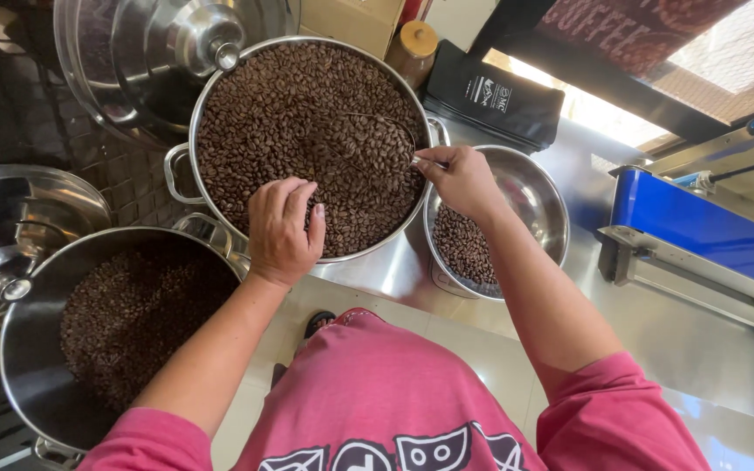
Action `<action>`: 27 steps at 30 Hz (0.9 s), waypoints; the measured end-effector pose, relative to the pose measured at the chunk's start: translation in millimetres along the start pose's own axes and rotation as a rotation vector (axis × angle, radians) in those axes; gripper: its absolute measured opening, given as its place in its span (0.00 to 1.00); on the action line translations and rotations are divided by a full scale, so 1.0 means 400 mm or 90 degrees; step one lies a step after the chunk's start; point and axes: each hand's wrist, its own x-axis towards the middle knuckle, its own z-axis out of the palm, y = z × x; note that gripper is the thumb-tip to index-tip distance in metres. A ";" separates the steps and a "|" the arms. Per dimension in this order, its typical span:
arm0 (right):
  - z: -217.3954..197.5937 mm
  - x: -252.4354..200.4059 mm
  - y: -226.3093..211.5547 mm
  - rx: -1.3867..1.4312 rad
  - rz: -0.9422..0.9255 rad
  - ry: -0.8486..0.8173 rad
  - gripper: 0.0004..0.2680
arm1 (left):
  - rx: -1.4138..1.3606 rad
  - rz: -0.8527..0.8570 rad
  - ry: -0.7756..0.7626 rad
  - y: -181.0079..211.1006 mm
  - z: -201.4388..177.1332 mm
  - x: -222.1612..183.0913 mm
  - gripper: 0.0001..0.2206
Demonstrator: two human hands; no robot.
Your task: Scooping roasted coffee beans from a large pot into a smaller bowl using a metal scoop
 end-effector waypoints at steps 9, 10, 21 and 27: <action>0.002 -0.006 0.004 0.004 -0.009 0.000 0.11 | -0.003 -0.006 -0.015 0.001 0.002 -0.001 0.13; 0.001 -0.007 0.003 0.010 -0.014 0.000 0.11 | -0.004 -0.006 -0.011 0.001 0.003 -0.002 0.13; -0.007 -0.012 0.002 0.032 -0.038 0.010 0.11 | -0.015 0.003 -0.027 -0.007 -0.008 0.005 0.13; -0.048 -0.021 0.028 0.050 -0.074 -0.001 0.09 | -0.059 0.002 -0.094 0.032 -0.038 0.028 0.12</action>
